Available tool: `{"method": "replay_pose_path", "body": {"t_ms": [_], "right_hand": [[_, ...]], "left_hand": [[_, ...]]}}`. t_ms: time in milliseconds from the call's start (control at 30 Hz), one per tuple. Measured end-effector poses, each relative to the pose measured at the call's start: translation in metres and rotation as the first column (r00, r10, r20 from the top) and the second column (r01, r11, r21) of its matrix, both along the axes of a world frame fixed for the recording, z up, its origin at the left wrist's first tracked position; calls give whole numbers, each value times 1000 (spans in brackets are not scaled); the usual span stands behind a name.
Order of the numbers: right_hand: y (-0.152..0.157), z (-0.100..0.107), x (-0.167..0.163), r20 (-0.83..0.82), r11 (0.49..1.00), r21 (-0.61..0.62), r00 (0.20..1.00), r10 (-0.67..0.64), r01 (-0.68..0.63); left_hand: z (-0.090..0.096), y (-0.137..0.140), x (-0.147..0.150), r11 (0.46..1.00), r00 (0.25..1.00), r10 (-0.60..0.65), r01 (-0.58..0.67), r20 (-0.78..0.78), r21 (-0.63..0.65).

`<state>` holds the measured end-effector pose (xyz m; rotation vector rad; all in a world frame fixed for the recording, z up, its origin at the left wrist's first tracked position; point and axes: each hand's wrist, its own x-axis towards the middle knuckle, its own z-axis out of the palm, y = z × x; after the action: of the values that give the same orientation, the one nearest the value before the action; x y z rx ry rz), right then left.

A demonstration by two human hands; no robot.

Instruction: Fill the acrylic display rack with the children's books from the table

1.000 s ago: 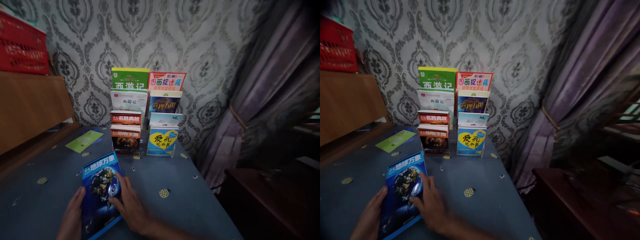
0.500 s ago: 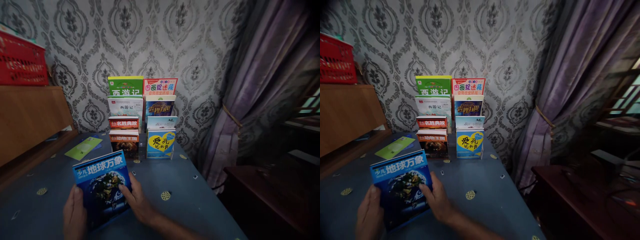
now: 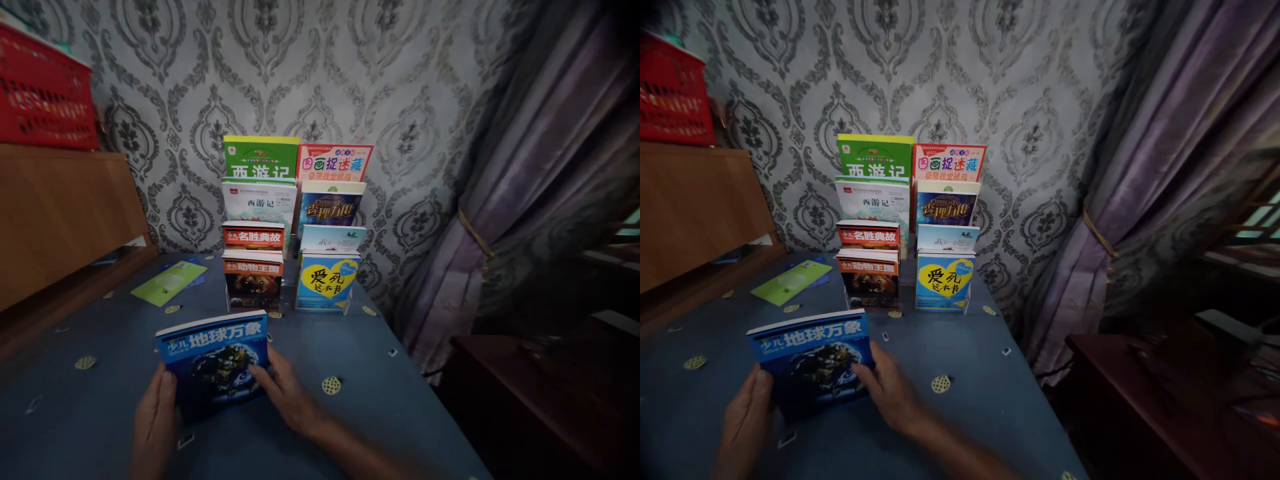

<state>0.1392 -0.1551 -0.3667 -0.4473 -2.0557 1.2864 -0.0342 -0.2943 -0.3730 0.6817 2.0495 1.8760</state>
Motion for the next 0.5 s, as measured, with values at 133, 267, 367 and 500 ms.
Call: {"method": "replay_pose_path", "body": {"t_ms": [133,267,367,500], "right_hand": [[10,10,6,47,989,146,999,23,-30],[15,32,11,98,983,185,995,4,-22],[16,49,10,57,990,143,998,13,-21],[15,63,6,68,993,93,995,73,-79]], "left_hand": [[8,-4,-6,996,995,-72,68,-76,-57],[8,-12,-16,988,981,-148,143,-122,-53],[3,-18,-27,982,975,-184,177,-126,-65],[-14,-27,-45,941,938,-321,299,-134,-159]]}}
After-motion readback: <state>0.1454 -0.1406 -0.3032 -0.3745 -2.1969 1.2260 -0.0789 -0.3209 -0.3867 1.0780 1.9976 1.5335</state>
